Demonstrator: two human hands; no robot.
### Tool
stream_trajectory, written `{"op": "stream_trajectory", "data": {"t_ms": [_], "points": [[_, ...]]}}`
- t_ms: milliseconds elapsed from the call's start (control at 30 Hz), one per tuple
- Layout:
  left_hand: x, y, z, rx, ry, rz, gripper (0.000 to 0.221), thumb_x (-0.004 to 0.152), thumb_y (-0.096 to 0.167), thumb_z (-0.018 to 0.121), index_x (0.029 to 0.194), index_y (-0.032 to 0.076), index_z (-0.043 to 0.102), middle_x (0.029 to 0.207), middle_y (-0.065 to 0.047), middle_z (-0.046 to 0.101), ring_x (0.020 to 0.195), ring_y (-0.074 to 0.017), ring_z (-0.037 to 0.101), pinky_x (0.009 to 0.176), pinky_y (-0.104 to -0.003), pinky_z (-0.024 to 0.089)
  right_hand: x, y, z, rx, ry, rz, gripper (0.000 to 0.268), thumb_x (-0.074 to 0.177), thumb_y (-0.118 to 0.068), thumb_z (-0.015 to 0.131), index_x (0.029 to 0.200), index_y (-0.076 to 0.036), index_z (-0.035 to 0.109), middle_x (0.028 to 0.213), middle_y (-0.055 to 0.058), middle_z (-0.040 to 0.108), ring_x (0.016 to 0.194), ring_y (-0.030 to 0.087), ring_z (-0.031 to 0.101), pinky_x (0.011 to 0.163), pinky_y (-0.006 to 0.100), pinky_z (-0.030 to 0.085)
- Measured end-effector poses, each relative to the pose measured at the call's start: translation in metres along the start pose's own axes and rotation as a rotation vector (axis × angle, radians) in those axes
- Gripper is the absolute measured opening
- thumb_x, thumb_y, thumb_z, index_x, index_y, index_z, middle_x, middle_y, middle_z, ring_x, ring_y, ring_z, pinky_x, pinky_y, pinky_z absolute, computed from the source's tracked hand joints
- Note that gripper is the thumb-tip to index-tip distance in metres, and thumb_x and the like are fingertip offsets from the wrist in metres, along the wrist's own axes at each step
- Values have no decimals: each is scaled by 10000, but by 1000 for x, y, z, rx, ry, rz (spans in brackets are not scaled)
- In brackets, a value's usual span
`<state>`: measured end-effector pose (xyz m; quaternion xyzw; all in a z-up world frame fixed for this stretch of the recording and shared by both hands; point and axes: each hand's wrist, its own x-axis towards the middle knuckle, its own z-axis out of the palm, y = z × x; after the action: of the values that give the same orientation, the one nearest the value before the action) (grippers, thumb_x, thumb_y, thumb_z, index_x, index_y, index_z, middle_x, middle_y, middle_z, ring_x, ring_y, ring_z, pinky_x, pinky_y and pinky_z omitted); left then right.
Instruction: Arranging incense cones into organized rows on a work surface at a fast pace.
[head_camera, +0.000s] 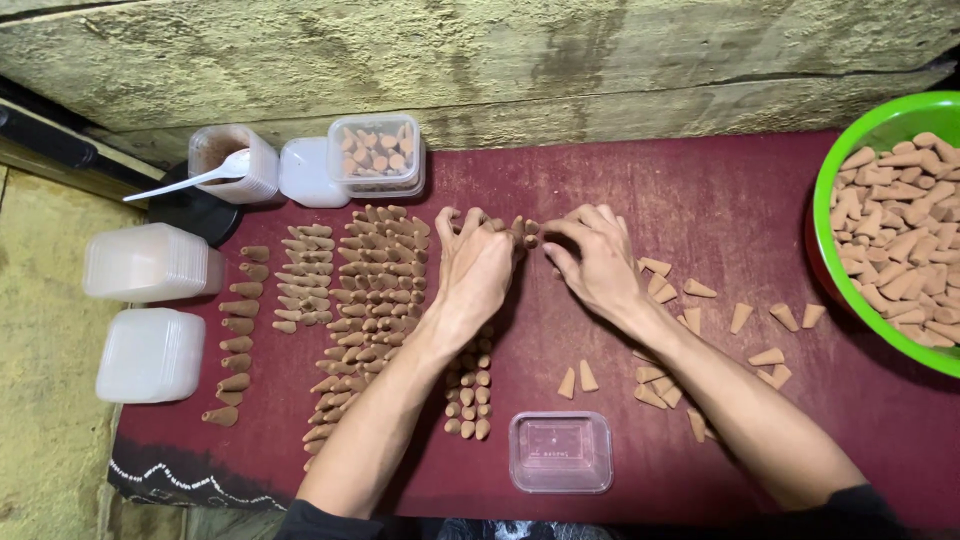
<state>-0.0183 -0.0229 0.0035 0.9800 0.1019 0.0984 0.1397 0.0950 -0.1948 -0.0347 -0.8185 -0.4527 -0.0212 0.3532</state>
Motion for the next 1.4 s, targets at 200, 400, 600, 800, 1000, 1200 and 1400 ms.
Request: {"op": "stream_trajectory", "data": {"t_ms": [200,400,600,800,1000,1200,1400], "points": [[-2,-22,49,98,4,78,215,937,324,665,1115,231,738,820,11,711,973,-185,594,1018,-548,304,-32,27,-45,-2,60,88,249,850,-186,813,1097,-179,782,1021,48,678,1021,284,625,861,394,471],[-7,4,5,163,15,46,385,833,393,754,1180,232,701,893,32,683,994,-191,573,1022,-523,312,-54,36,-98,-4,78,191,222,890,-177,796,1109,-144,784,1036,88,695,991,326,643,868,425,499],[-3,44,-32,119,-52,102,279,890,336,730,1124,191,682,952,-7,674,992,-212,604,1010,-463,345,-76,45,-121,-35,23,228,236,881,-181,774,1116,-172,788,1036,80,712,980,336,645,856,436,508],[3,104,-49,-60,-231,184,216,836,371,745,969,203,717,920,-9,697,992,-243,661,967,-460,420,-84,66,-99,-63,-62,243,229,879,-250,761,1095,-178,783,1045,93,717,1015,356,644,841,470,494],[28,121,29,85,-300,163,275,829,365,713,975,133,737,906,-91,744,1050,-294,668,1063,-531,321,-75,61,-94,-117,-118,281,240,892,-286,733,1120,-216,763,1073,45,709,1050,308,638,833,455,499],[25,121,56,94,-305,132,304,845,388,711,974,116,751,901,-107,759,1044,-309,665,1050,-536,312,-94,70,-95,-101,-168,219,186,919,-207,690,1081,-198,781,1130,32,706,1084,289,625,849,432,502],[22,118,66,83,-365,100,269,775,251,716,999,104,745,955,-102,753,1081,-307,643,1051,-537,319,-101,45,-107,-255,-281,134,192,899,-246,697,1060,-182,778,1162,53,604,1109,279,581,865,417,517]]}}
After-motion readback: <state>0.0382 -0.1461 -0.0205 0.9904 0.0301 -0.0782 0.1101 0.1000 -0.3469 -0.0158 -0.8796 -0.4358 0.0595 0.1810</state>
